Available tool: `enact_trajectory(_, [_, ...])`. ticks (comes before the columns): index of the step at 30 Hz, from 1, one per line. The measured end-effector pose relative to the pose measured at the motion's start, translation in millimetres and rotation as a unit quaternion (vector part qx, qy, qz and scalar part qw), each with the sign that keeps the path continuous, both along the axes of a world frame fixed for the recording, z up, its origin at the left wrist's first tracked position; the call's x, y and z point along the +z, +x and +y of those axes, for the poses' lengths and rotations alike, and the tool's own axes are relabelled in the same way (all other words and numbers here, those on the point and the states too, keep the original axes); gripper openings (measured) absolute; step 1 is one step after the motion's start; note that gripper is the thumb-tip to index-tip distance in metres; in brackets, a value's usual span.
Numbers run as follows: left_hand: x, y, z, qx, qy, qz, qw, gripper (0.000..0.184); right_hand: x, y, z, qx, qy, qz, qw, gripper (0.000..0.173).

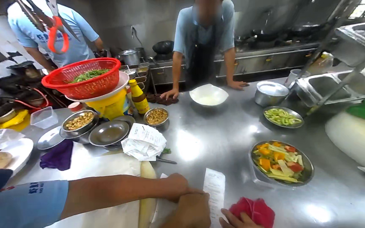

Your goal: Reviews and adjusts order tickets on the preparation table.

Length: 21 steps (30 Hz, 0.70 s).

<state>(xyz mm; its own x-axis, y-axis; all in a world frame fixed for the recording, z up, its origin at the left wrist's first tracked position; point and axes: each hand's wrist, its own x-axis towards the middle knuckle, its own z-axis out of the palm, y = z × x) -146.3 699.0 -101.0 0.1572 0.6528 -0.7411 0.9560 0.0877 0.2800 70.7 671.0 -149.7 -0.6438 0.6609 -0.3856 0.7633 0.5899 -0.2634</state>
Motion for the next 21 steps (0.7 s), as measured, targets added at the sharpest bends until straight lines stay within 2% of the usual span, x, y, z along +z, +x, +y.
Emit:
enact_trajectory(3, [-5, -8, 6, 0.011, 0.018, -0.049, 0.999, 0.068, 6, 1, -4, -0.011, 0.008, 0.005, 1.0, 0.05])
enact_trajectory(6, [5, -25, 22, 0.076, 0.04, -0.113, 0.99, 0.058, 9, 1, -4, -0.017, 0.012, 0.009, 1.0, 0.048])
enact_trajectory(9, [21, -40, 38, 0.13, 0.075, -0.102, 0.983, 0.069, 12, -2, -2, -0.017, -0.012, -0.006, 1.0, 0.051])
enact_trajectory(11, [26, -48, 48, 0.115, 0.097, -0.051, 0.987, 0.075, 12, -3, -1, -0.014, -0.014, -0.012, 1.0, 0.053])
enact_trajectory(13, [31, -49, 50, 0.114, 0.112, -0.027, 0.987, 0.073, 13, -2, -1, -0.009, -0.016, -0.015, 1.0, 0.054])
enact_trajectory(15, [56, -27, 29, 0.141, 0.117, -0.06, 0.981, 0.058, 14, -3, 1, -0.006, -0.024, -0.018, 1.0, 0.053])
enact_trajectory(17, [85, 23, -5, 0.256, 0.114, -0.161, 0.946, 0.035, 16, -3, 3, 0.002, -0.036, -0.024, 0.999, 0.051])
enact_trajectory(18, [79, 36, -15, 0.294, 0.129, -0.199, 0.926, 0.032, 17, -3, 3, 0.003, -0.04, -0.027, 0.999, 0.05])
enact_trajectory(19, [54, 43, -23, 0.322, 0.182, -0.241, 0.897, 0.028, 18, -3, 3, 0.003, -0.045, -0.028, 0.999, 0.049])
enact_trajectory(20, [6, 48, -31, 0.363, 0.251, -0.311, 0.842, 0.024, 18, -3, 4, 0.004, -0.046, -0.025, 0.999, 0.047])
enact_trajectory(21, [-43, 54, -37, 0.422, 0.236, -0.419, 0.768, 0.026, 18, -3, 4, 0.004, -0.043, -0.019, 0.999, 0.046])
